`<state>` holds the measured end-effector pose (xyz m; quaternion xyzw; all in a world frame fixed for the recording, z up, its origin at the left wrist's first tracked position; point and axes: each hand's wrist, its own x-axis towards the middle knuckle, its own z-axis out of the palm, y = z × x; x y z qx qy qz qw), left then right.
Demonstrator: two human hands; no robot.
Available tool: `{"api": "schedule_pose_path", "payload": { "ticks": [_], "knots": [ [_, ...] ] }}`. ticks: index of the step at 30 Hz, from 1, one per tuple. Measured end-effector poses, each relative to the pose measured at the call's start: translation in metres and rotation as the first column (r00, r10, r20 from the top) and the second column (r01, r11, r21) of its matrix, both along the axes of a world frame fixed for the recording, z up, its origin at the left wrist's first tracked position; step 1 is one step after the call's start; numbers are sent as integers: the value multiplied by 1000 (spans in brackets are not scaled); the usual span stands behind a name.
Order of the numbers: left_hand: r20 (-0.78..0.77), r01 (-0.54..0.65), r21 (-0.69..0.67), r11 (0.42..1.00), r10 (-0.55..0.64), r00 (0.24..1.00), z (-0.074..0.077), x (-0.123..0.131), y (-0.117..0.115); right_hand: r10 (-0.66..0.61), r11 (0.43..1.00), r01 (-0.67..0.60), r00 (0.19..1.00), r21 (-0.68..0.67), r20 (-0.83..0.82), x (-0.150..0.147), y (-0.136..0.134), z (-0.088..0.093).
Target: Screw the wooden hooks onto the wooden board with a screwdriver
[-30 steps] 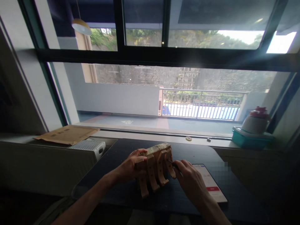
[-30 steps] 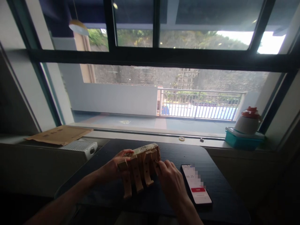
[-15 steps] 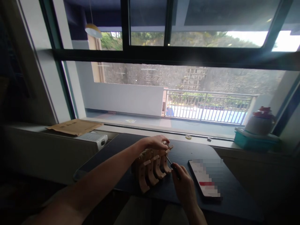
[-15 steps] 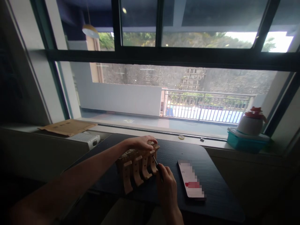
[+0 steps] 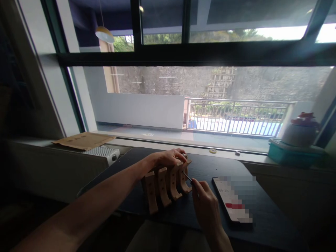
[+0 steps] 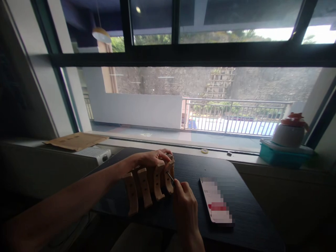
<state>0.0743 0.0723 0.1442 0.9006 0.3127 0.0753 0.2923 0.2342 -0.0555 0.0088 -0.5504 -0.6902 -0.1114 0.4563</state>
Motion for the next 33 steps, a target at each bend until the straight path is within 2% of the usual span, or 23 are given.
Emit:
{"api": "schedule_pose_path", "payload": {
  "ticks": [6,11,14,19,22,24,27,30,33],
  "knots": [
    [-8,35,-84,996,-36,999,4,0,0,-77,997,72,966,31,245,0,-5,13],
    [-77,50,-90,995,-57,995,6,-1,8,-79,996,90,953,-23,294,2,-7,19],
    [-88,48,-99,994,-57,994,7,-1,7,-34,991,58,982,-125,185,2,-7,21],
    [-81,26,-75,997,-32,996,9,-1,2,4,975,-35,990,-219,-142,-1,-4,21],
    [-70,42,-46,998,-46,996,8,-1,1,8,969,-57,979,-238,-204,-2,-2,23],
    [-55,67,-13,998,-67,996,6,-2,2,10,966,-51,987,-252,-160,-1,-3,25],
    [-42,72,6,997,-72,997,3,-4,4,-6,967,17,999,-253,46,2,-4,28],
    [-29,56,-16,998,-56,998,2,-4,4,-33,980,89,954,-177,297,5,-5,31],
    [-18,53,-46,998,-54,998,3,-3,3,-29,986,89,925,-141,379,7,-4,35]
  ]
}}
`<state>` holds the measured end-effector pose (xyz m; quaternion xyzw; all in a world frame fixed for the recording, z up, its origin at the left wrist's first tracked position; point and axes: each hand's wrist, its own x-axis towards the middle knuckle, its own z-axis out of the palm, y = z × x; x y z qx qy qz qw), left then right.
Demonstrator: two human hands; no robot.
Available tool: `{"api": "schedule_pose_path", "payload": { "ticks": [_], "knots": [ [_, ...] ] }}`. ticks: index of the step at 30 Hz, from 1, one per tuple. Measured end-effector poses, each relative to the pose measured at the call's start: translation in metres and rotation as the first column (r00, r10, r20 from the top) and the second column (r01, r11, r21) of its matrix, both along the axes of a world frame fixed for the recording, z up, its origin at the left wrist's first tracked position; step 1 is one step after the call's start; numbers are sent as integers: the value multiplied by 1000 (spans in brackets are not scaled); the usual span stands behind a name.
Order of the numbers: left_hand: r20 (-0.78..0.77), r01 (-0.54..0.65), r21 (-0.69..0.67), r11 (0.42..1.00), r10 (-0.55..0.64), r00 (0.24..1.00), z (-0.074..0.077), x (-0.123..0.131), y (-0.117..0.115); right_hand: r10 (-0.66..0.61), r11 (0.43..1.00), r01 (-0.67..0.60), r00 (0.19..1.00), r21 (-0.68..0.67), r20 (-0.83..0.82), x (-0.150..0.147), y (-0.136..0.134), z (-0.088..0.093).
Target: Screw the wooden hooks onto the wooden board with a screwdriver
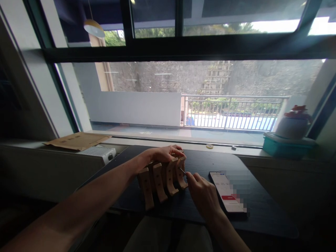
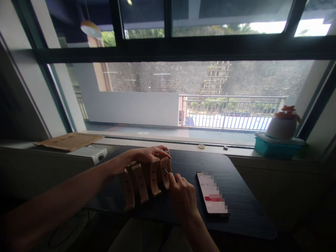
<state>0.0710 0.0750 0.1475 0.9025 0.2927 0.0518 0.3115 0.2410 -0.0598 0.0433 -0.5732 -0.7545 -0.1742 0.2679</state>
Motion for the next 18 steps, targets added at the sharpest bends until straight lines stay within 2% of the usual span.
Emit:
{"api": "schedule_pose_path", "payload": {
  "ticks": [2,4,7,9,12,15,18],
  "knots": [
    [7,14,13,1000,-14,1000,0,0,1,0,1000,-2,998,-20,-58,0,1,1],
    [8,27,37,999,-27,1000,-2,0,3,4,998,-15,982,-57,-190,-1,3,1],
    [18,28,52,998,-29,999,-5,-1,6,13,993,-57,918,-99,-397,-2,5,-2],
    [25,21,55,998,-22,999,-6,-1,5,13,992,-71,890,-109,-456,-2,7,-2],
    [33,17,54,998,-19,999,-4,0,3,5,991,-60,915,-122,-403,-1,6,2],
    [33,10,39,999,-11,999,-3,1,3,7,992,-35,976,-124,-219,-1,4,9],
    [57,-34,-52,998,37,998,-1,2,2,24,993,-33,996,-114,-82,-1,2,12]
  ]
}}
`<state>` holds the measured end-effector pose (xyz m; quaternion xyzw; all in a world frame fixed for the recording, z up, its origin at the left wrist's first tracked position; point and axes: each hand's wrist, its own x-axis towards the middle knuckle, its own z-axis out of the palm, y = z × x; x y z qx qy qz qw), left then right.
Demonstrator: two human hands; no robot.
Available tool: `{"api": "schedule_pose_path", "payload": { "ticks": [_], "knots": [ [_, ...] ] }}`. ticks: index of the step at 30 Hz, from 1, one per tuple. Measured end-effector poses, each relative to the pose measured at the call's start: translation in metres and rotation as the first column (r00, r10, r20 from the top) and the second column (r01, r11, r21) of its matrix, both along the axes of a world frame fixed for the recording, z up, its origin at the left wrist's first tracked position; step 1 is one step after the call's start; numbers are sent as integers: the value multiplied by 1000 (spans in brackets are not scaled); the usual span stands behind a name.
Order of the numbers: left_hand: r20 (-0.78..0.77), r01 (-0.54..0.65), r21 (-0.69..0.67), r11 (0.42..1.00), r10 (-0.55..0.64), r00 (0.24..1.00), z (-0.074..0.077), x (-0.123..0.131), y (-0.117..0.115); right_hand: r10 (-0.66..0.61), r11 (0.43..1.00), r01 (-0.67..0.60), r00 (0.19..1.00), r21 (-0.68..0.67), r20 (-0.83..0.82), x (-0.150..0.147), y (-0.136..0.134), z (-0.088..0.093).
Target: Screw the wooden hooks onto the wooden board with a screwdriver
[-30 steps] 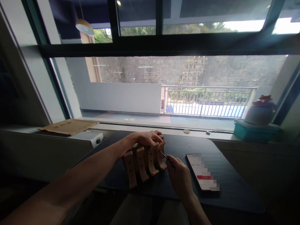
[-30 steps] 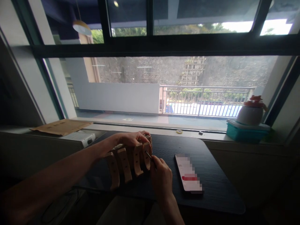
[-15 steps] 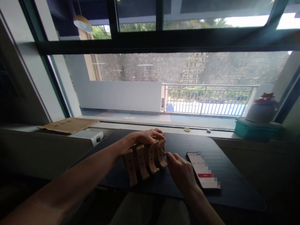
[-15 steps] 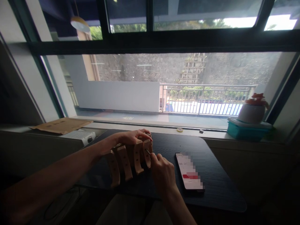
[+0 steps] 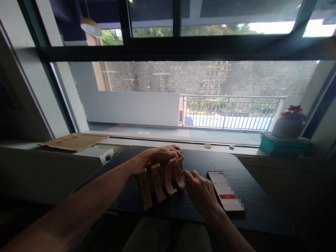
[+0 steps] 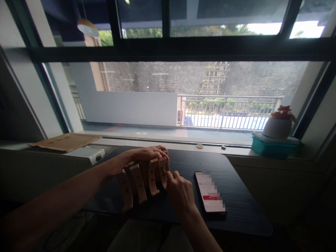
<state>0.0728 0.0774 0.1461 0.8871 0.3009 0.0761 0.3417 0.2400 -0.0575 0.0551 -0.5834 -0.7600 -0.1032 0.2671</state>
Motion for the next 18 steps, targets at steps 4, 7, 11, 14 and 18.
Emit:
{"api": "schedule_pose_path", "payload": {
  "ticks": [4,7,11,14,18],
  "knots": [
    [-37,-51,-31,998,50,998,13,3,-8,6,1000,-6,1000,3,24,0,1,-3],
    [-128,-34,7,999,34,991,29,4,-16,-24,1000,24,999,-1,38,-2,2,-6],
    [-227,-39,66,997,53,972,47,9,-25,-46,999,47,998,-11,35,-5,2,-9],
    [-339,-83,157,984,132,931,51,17,-26,-53,999,53,998,-8,17,-7,4,-11],
    [-454,-81,137,987,135,881,46,30,-16,-54,999,54,998,-7,22,-6,7,-11]
  ]
}}
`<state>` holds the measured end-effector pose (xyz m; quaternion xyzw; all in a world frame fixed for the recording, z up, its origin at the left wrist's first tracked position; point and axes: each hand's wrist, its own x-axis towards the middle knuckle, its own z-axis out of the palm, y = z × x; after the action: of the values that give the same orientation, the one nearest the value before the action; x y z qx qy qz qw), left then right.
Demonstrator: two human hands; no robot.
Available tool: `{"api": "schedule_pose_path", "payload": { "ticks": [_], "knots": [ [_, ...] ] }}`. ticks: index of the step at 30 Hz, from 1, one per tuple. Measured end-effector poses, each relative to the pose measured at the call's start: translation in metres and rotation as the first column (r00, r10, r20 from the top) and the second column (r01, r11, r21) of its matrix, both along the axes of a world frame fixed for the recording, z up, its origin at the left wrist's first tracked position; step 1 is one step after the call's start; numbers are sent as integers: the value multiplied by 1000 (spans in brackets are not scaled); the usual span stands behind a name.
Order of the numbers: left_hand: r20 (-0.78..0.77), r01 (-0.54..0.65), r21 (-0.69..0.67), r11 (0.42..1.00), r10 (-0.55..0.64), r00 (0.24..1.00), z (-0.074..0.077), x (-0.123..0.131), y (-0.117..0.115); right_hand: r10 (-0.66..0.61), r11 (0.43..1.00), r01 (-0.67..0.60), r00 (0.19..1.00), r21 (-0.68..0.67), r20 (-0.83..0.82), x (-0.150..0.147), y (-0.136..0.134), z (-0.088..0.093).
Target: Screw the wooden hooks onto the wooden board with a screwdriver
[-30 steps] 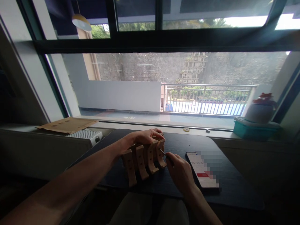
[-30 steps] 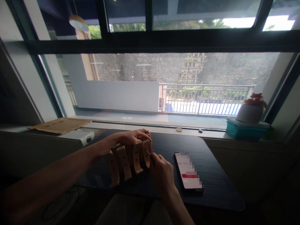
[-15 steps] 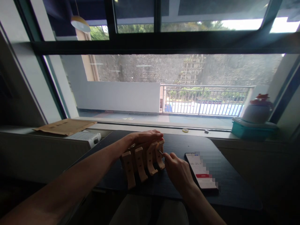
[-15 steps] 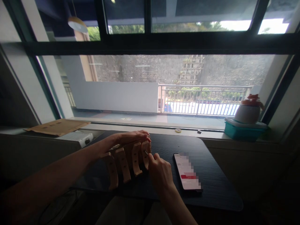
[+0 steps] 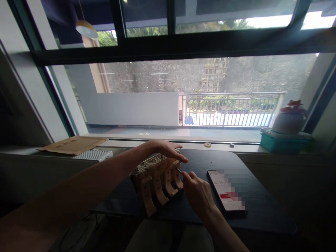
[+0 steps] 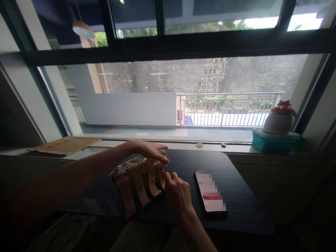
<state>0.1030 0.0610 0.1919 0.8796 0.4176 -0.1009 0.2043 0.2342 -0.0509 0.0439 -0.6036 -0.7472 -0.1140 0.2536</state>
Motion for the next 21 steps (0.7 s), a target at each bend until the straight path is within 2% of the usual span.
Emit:
{"api": "schedule_pose_path", "payload": {
  "ticks": [7,17,21],
  "knots": [
    [-109,28,2,1000,-27,994,-10,19,12,9,1000,-9,1000,-8,18,1,0,3],
    [-318,2,227,974,73,945,-12,48,-17,6,999,-7,1000,-36,-15,-2,1,-1],
    [-319,-21,263,965,108,942,-10,52,-21,14,999,-15,999,-35,-39,-3,2,-1]
  ]
}}
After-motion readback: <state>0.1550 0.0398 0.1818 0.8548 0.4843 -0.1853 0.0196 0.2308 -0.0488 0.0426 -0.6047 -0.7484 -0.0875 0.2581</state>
